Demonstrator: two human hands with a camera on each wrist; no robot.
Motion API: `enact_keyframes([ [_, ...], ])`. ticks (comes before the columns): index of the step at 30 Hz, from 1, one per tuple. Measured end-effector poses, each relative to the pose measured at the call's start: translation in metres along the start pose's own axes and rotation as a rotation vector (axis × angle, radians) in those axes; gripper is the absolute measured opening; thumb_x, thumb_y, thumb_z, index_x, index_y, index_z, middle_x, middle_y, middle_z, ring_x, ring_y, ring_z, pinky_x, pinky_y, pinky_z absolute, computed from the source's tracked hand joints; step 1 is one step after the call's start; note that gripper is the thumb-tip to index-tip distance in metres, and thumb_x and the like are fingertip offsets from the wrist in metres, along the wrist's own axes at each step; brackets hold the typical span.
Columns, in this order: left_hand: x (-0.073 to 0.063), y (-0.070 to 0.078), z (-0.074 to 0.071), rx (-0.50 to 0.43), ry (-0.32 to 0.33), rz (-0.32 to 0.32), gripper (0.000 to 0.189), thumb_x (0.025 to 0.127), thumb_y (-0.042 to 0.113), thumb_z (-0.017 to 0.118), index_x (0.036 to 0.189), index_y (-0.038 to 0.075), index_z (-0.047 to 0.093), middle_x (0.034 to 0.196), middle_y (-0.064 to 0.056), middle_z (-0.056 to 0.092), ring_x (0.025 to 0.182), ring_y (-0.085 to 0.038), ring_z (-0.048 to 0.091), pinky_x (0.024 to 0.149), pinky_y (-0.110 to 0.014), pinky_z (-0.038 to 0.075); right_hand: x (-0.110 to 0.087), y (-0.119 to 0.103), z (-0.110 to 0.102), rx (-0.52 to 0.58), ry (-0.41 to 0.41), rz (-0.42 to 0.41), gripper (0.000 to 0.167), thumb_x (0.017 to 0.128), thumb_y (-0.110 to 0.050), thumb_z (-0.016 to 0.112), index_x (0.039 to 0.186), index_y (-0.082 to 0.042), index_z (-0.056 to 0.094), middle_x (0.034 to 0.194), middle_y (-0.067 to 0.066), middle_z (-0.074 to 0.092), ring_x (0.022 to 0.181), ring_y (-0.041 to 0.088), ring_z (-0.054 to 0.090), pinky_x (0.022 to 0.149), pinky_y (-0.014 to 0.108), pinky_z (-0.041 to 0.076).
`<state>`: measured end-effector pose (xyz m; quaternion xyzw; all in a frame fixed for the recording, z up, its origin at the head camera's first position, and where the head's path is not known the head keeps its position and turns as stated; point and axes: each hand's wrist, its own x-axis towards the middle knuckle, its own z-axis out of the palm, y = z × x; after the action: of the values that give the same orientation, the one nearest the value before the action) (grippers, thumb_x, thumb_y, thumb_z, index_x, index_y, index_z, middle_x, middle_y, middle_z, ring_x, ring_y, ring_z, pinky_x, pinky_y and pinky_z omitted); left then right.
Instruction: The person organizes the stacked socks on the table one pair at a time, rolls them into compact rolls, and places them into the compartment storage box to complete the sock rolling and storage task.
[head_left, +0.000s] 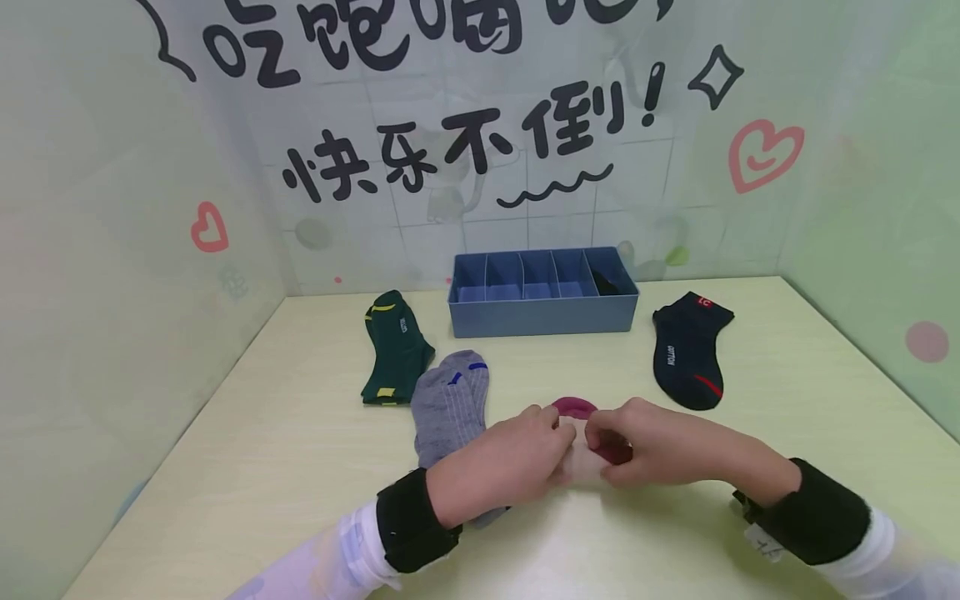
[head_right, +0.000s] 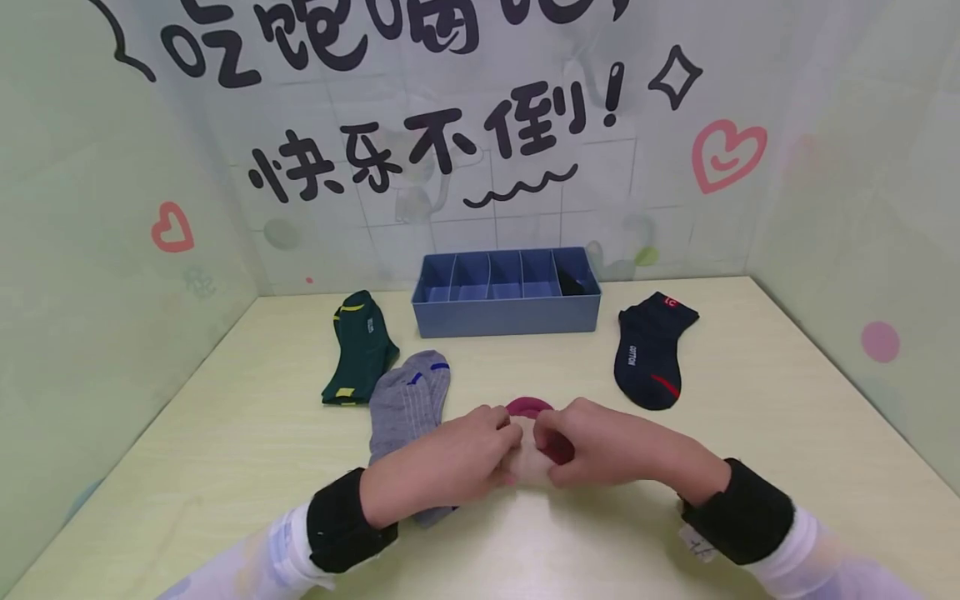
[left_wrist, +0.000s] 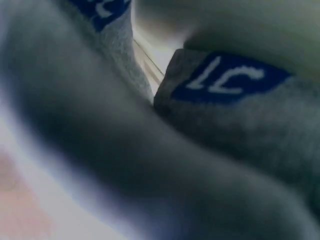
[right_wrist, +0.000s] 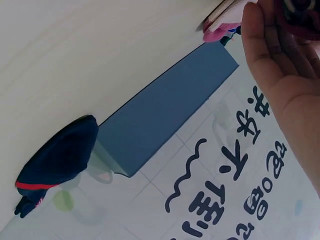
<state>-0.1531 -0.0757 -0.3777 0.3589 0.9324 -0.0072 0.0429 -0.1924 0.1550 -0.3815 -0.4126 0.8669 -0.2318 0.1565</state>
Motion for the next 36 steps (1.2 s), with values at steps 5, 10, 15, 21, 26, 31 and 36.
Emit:
enact_keyframes([
  [5,0.000,0.001,-0.001,0.034,0.020,-0.015,0.038,0.099,0.038,0.077,0.128,0.015,0.073,0.120,-0.001,0.072,0.100,-0.014,0.063,0.091,-0.024,0.059,0.000,0.003,-0.003,0.087,-0.023,0.023,0.013,0.094,-0.021,0.079,0.103,-0.020,0.069,0.085,-0.013,0.061,0.078,0.003,0.058,0.072,0.021,0.052],
  [10,0.002,0.001,-0.002,-0.002,0.028,-0.040,0.028,0.100,0.031,0.076,0.123,0.014,0.076,0.113,0.000,0.073,0.094,-0.012,0.064,0.091,-0.024,0.060,-0.002,-0.004,-0.006,-0.026,0.057,0.045,0.017,0.093,-0.028,0.083,0.109,-0.023,0.077,0.098,-0.009,0.063,0.088,0.003,0.060,0.078,0.023,0.056],
  [15,0.003,0.002,-0.001,-0.040,0.021,-0.062,0.027,0.101,0.030,0.074,0.122,0.013,0.075,0.112,0.000,0.073,0.091,-0.011,0.063,0.094,-0.025,0.060,-0.005,-0.020,0.002,-0.184,0.186,0.088,0.015,0.087,-0.019,0.089,0.100,-0.021,0.080,0.086,-0.009,0.064,0.077,0.002,0.056,0.070,0.020,0.053],
  [21,0.004,0.003,0.002,-0.019,0.039,-0.053,0.023,0.102,0.030,0.073,0.117,0.012,0.076,0.107,-0.001,0.073,0.085,-0.011,0.060,0.088,-0.023,0.059,-0.007,-0.036,0.019,-0.321,0.281,0.149,0.016,0.090,-0.014,0.085,0.086,-0.013,0.069,0.076,-0.007,0.058,0.067,0.005,0.049,0.064,0.021,0.049],
  [26,0.004,0.004,0.003,0.019,0.047,-0.052,0.023,0.103,0.031,0.070,0.115,0.012,0.076,0.105,-0.001,0.072,0.081,-0.011,0.057,0.078,-0.021,0.058,-0.010,-0.042,0.030,-0.555,0.318,0.051,0.022,0.085,-0.014,0.087,0.087,-0.006,0.067,0.074,0.000,0.055,0.058,0.007,0.047,0.058,0.023,0.051],
  [31,0.003,0.004,0.003,0.071,0.081,-0.044,0.018,0.103,0.030,0.071,0.107,0.014,0.078,0.100,0.000,0.072,0.078,-0.013,0.051,0.064,-0.019,0.046,-0.009,-0.044,0.040,-0.786,0.316,-0.009,0.036,0.080,-0.021,0.093,0.091,0.000,0.066,0.076,0.007,0.057,0.055,0.011,0.048,0.056,0.026,0.055],
  [36,0.004,0.002,0.003,-0.016,0.073,-0.037,0.013,0.100,0.019,0.073,0.109,0.009,0.075,0.095,-0.002,0.070,0.079,-0.012,0.055,0.078,-0.019,0.051,-0.005,-0.040,0.040,-0.866,0.320,-0.058,0.031,0.079,-0.024,0.091,0.089,-0.004,0.069,0.074,0.005,0.060,0.055,0.012,0.049,0.050,0.026,0.051],
])
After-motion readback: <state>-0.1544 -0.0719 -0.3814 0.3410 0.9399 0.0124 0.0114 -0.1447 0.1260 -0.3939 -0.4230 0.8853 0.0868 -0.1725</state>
